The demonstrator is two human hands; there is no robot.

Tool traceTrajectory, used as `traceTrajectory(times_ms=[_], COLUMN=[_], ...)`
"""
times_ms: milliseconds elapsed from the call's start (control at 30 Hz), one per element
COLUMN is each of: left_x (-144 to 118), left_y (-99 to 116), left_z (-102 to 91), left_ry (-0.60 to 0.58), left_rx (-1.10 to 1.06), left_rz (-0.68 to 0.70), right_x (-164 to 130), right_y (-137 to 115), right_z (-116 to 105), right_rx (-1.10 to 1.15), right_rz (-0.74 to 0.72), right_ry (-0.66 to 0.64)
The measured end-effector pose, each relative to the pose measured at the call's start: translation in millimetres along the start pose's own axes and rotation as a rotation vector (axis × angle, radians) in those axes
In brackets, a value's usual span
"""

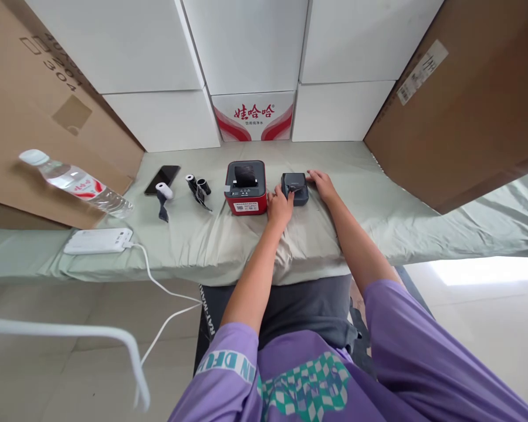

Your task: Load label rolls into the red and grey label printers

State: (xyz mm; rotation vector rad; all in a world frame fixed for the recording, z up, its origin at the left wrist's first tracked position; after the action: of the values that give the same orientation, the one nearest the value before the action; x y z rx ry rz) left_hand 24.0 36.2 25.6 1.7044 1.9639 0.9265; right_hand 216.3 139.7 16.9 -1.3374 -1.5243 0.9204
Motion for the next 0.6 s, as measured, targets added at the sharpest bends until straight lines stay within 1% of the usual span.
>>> traceTrajectory(times_ms=[167,300,433,600], left_x=[1.1,-0.2,-1.7,-1.3], left_y=[-0.3,-2.6,-2.0,-3.5], left_z=[-1.0,-1.7,-2.9,-2.1], left_ry=[0.035,0.038,0.033,0.023], left_rx=[-0.009,-0.042,-0.064,-0.105], left_rz=[0.010,-0.013,-0.013,-0.018], right_x=[-0.7,-11.0,-21.7,-23.0], right_y=[-3.0,-6.6,-12.2,-15.0], right_z=[2.8,8.5,16.8,15.6], right_rx=[-0.010,-0.026,-0.004,-0.026], right_rz=[-0.038,-0.082,-0.082,-0.064], right_ry=[-0.011,-0.011,-0.036,-0.014])
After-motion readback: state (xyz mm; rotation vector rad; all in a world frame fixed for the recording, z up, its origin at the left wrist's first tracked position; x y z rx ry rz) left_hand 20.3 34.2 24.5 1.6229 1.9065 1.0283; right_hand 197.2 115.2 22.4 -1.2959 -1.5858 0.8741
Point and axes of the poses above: each hand's wrist, its own x-axis towards the middle knuckle, its own z-axis out of the palm, y = z × x, the point moved 10 cm from there along x, towards the middle knuckle, and after that the axes turned 3 degrees about -z, right-handed, at the moved point
